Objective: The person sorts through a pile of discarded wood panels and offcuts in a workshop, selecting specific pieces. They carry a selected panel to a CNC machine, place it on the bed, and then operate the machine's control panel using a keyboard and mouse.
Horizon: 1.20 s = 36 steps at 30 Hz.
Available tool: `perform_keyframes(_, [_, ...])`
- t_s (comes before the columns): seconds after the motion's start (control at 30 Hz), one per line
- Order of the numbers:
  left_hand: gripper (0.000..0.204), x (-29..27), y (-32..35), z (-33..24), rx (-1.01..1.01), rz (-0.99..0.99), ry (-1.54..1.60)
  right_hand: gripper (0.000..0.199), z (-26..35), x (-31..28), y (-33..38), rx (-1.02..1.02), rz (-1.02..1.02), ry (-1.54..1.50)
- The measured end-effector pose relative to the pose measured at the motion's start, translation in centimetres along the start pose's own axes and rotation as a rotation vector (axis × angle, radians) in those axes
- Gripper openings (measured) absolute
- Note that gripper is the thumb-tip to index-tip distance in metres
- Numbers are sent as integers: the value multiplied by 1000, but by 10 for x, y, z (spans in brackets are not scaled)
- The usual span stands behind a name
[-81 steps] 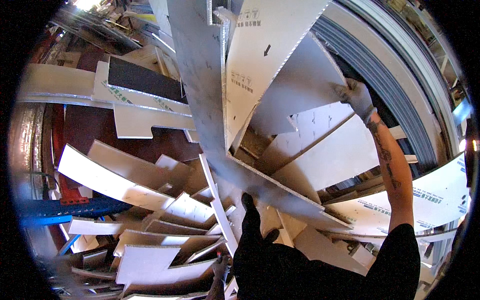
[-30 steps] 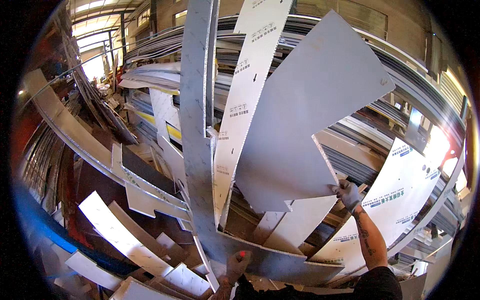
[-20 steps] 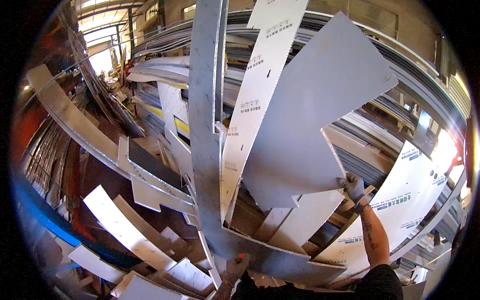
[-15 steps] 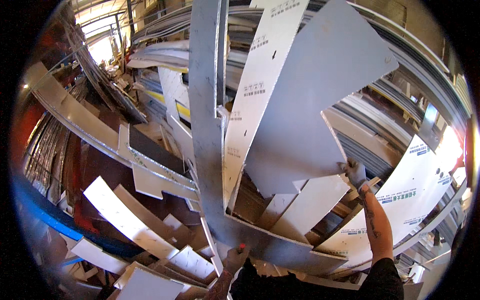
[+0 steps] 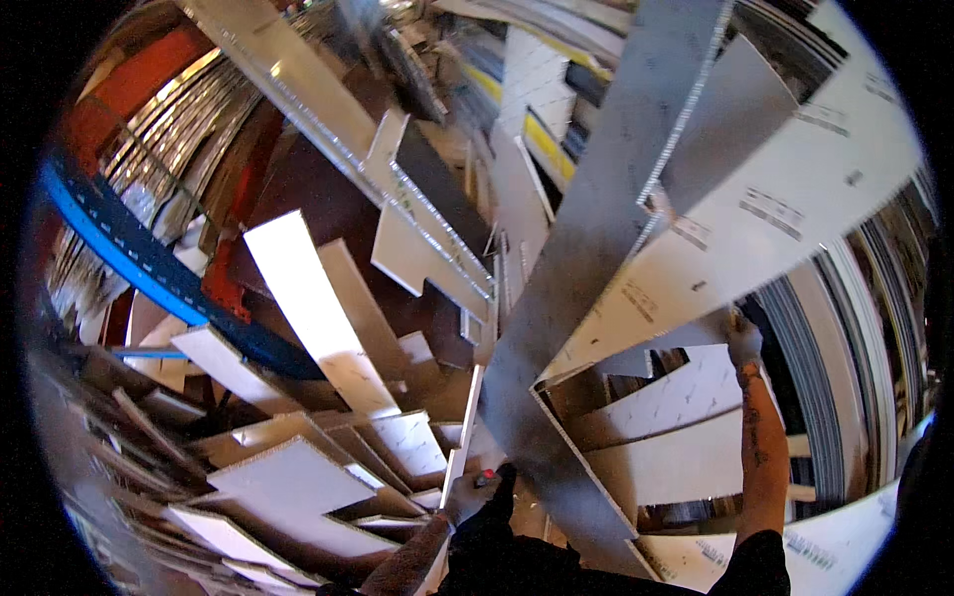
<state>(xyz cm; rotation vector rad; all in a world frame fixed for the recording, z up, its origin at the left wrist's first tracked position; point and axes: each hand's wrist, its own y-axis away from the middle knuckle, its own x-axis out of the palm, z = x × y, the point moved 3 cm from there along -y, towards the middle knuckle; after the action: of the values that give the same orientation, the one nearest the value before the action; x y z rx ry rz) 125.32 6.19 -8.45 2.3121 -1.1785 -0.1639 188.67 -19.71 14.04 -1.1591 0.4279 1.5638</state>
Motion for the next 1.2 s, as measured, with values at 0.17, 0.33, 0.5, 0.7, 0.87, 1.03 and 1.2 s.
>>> perform_keyframes(0.17, [35,-32,-7,-16,-129,-112,-288,49,-42,54,-49,-89,-53,149])
perform_keyframes(0.33, [38,-45,-21,-5,-235,-121,-391,48,-35,122,-75,-108,16,112])
perform_keyframes(0.5, [39,-72,-7,-11,-275,-261,-316,48,-29,172,-78,-72,130,-24])
perform_keyframes(0.7, [44,-121,52,46,-263,-367,-498,48,-28,218,-62,-25,289,-185])
perform_keyframes(0.87, [46,-120,51,73,-444,-351,-405,48,-18,240,-42,-3,381,-320])
perform_keyframes(1.03, [48,-108,21,77,-304,-313,-424,49,-5,249,8,25,456,-498])
perform_keyframes(1.2, [50,-110,1,62,-275,-182,-491,49,-24,227,106,85,488,-740])
